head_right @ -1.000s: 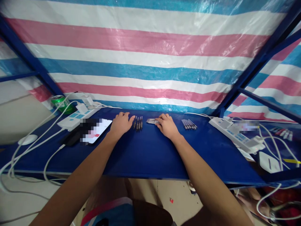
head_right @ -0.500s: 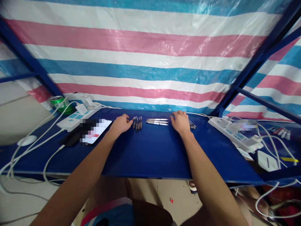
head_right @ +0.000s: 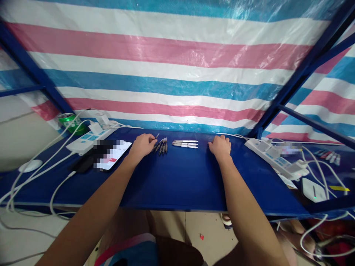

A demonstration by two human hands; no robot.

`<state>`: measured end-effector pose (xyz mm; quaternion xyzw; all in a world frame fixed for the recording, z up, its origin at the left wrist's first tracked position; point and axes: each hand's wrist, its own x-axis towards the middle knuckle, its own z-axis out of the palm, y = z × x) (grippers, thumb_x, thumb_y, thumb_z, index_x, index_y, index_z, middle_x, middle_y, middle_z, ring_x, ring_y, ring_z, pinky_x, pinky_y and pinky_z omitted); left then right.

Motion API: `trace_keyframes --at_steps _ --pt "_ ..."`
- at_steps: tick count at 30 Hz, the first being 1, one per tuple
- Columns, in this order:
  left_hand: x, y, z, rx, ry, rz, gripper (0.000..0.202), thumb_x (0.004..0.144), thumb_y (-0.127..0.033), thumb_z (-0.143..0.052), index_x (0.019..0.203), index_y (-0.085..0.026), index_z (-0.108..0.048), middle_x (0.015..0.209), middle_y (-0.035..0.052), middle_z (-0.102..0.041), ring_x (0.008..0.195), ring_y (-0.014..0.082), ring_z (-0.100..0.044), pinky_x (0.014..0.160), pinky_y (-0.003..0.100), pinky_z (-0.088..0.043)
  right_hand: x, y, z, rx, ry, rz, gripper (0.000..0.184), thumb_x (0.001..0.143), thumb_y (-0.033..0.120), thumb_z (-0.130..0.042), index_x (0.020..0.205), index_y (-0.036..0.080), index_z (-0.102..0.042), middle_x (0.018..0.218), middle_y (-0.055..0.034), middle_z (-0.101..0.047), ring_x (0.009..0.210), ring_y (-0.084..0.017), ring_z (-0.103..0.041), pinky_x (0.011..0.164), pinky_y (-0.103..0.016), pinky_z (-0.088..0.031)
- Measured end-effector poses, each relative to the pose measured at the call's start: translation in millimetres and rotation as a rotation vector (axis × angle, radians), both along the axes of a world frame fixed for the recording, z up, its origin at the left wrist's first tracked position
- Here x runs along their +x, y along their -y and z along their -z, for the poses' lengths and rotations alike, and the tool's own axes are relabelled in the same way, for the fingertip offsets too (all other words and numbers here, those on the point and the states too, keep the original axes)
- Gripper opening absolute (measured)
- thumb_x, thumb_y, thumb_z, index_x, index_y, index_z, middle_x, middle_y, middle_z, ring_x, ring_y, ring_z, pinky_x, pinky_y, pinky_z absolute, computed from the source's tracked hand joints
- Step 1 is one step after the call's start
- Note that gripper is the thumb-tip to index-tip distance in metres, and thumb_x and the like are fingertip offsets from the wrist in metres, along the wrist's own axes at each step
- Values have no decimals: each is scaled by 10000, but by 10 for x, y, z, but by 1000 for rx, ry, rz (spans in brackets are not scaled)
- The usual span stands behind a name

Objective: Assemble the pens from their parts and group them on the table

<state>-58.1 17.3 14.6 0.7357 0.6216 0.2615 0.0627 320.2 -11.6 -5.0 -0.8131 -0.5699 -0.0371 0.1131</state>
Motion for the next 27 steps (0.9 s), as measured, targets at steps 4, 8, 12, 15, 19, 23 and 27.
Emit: trace_keyframes --at_steps 4,8,12,15,19,23,27 --pt "82 46 -102 166 158 136 195 981 -345 -659 1037 -213 -792 1038 109 -763 946 269 -717 929 400 -554 21 -13 -18 -30 -14 5 353 955 410 -664 1191 159 -740 1268 -225 -673 1225 -424 -607 999 -551 -488" --pt "237 125 -128 168 378 333 264 1005 -427 -642 1097 -229 -790 1086 73 -788 978 246 -739 905 362 -581 26 -14 -28 -43 -42 1 303 960 336 -633 1189 157 -719 1158 -206 -729 1178 -390 -654 995 -521 -486" --pt "397 227 -66 29 528 500 334 1025 -476 -610 1173 -221 -767 1099 68 -794 936 230 -761 875 345 -603 21 -23 -38 -30 -70 7 283 930 285 -643 1166 143 -709 1101 -207 -750 1148 -379 -686 998 -510 -486" --pt "463 266 -18 6 497 572 327 1045 -451 -586 1203 -221 -757 1092 67 -775 881 201 -750 852 331 -599 5 -47 -60 84 -188 -72 272 924 274 -648 1155 141 -701 1071 -187 -766 1095 -346 -711 981 -469 -513" --pt "482 263 8 135 352 579 276 1059 -387 -579 1176 -235 -778 1078 69 -755 968 210 -718 896 343 -571 -123 -51 -115 297 -585 -396 329 978 391 -628 1215 169 -678 1055 -137 -771 920 -268 -745 832 -383 -581" --pt "476 250 17 193 294 559 256 1068 -326 -571 1171 -232 -785 1068 68 -745 962 204 -700 915 352 -556 -396 36 -170 243 -890 -754 381 974 500 -657 1222 215 -706 1105 -103 -756 845 -231 -734 751 -364 -603" --pt "472 253 26 193 265 564 251 1067 -304 -574 1178 -232 -787 1069 70 -740 971 204 -691 906 345 -552 -629 130 -190 181 -931 -905 332 958 505 -693 1147 242 -769 1074 -81 -743 818 -202 -687 764 -365 -602"
